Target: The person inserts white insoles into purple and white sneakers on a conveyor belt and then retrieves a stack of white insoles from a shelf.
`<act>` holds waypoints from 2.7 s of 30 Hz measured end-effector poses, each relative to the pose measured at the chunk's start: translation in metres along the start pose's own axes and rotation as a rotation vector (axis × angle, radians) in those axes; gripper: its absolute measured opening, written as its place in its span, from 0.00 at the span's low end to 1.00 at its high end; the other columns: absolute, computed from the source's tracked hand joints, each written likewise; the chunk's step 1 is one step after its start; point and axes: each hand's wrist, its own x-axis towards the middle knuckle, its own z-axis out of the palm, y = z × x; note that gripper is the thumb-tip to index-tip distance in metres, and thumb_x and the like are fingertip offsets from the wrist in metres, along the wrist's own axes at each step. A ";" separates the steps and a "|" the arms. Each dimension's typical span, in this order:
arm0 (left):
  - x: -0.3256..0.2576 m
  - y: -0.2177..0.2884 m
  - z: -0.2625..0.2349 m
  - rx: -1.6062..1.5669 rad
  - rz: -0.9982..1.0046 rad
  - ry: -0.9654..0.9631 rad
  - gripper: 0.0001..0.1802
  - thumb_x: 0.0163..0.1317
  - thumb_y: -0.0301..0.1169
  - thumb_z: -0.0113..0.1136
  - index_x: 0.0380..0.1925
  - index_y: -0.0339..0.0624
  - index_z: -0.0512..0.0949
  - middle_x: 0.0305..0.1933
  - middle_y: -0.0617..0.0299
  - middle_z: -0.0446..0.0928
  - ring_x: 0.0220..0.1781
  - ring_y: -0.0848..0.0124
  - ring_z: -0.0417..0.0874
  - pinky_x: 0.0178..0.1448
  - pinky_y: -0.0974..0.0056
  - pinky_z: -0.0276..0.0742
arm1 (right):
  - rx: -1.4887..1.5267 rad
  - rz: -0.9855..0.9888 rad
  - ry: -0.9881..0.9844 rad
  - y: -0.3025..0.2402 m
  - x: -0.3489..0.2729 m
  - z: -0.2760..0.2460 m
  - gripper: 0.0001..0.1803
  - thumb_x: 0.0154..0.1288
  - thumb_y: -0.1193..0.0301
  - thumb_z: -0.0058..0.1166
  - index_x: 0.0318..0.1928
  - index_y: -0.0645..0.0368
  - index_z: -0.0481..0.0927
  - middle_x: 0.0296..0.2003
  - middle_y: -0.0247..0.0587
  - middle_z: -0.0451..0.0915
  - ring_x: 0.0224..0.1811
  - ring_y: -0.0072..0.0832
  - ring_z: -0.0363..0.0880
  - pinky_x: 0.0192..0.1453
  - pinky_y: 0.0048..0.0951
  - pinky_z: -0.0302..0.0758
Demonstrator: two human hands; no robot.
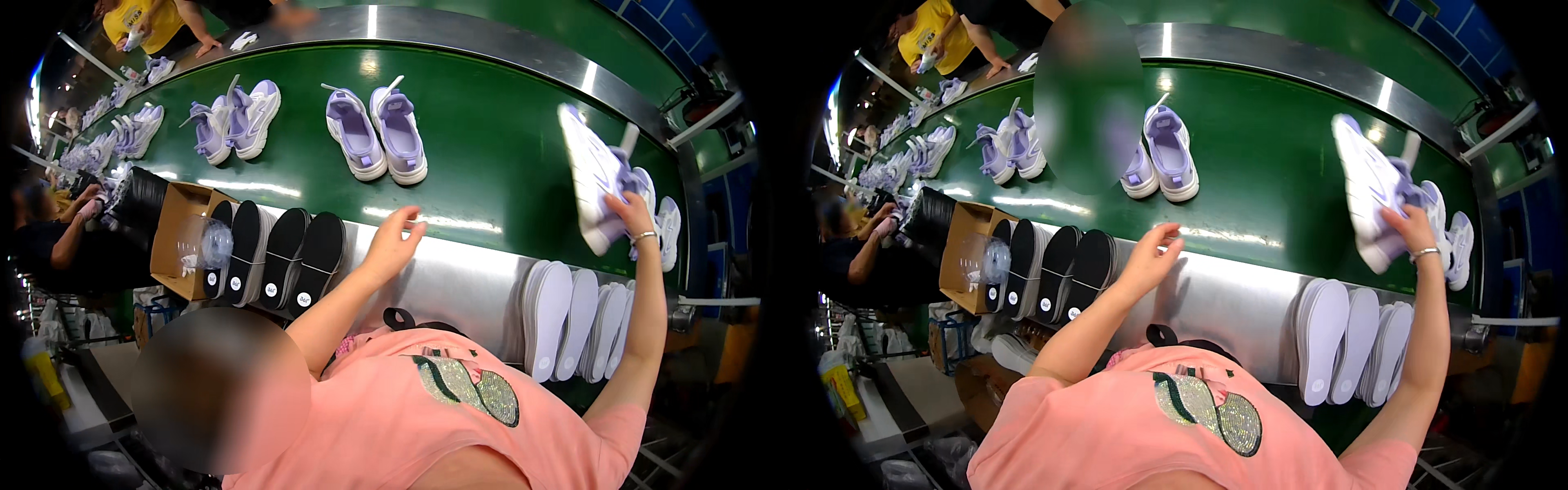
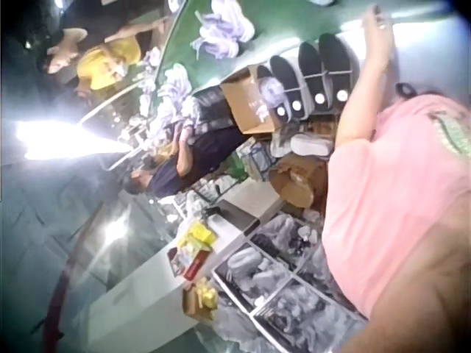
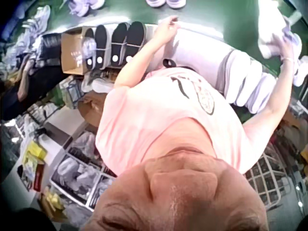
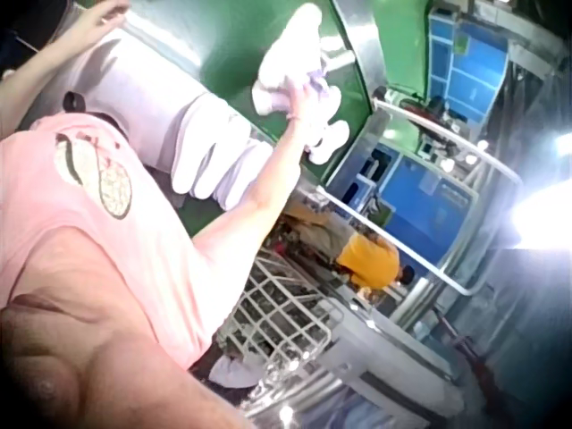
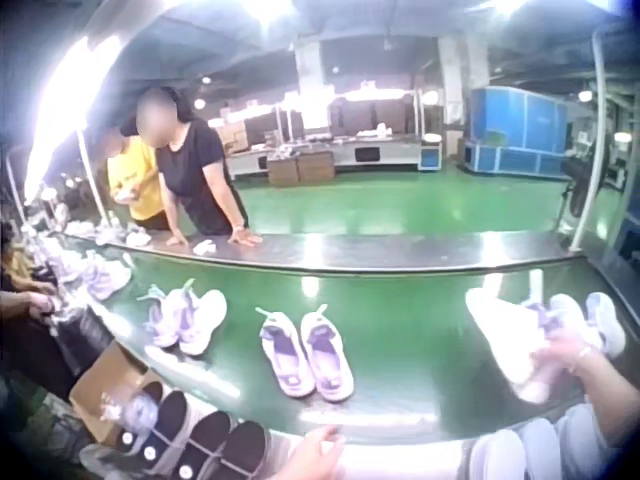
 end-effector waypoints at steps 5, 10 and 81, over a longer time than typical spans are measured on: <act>-0.015 0.045 0.027 -0.257 0.111 -0.115 0.36 0.54 0.42 0.56 0.58 0.39 0.54 0.56 0.48 0.60 0.56 0.60 0.63 0.49 0.62 0.67 | -0.191 -0.249 -0.069 -0.132 -0.069 0.056 0.23 0.42 0.52 0.61 0.19 0.63 0.74 0.17 0.45 0.74 0.19 0.34 0.73 0.23 0.32 0.66; -0.033 0.019 0.045 -0.110 0.097 -0.049 0.50 0.44 0.53 0.61 0.58 0.33 0.50 0.58 0.40 0.54 0.62 0.48 0.53 0.63 0.54 0.51 | -0.534 -0.439 -0.178 -0.166 -0.160 0.153 0.19 0.42 0.54 0.59 0.24 0.57 0.77 0.24 0.43 0.74 0.30 0.38 0.75 0.32 0.36 0.71; -0.006 -0.012 0.064 -0.181 -0.047 -0.049 0.23 0.56 0.48 0.53 0.18 0.37 0.74 0.16 0.57 0.71 0.18 0.69 0.69 0.26 0.65 0.64 | -0.569 -0.390 -0.490 -0.166 -0.185 0.215 0.07 0.46 0.74 0.49 0.27 0.60 0.79 0.29 0.49 0.77 0.34 0.38 0.78 0.37 0.34 0.74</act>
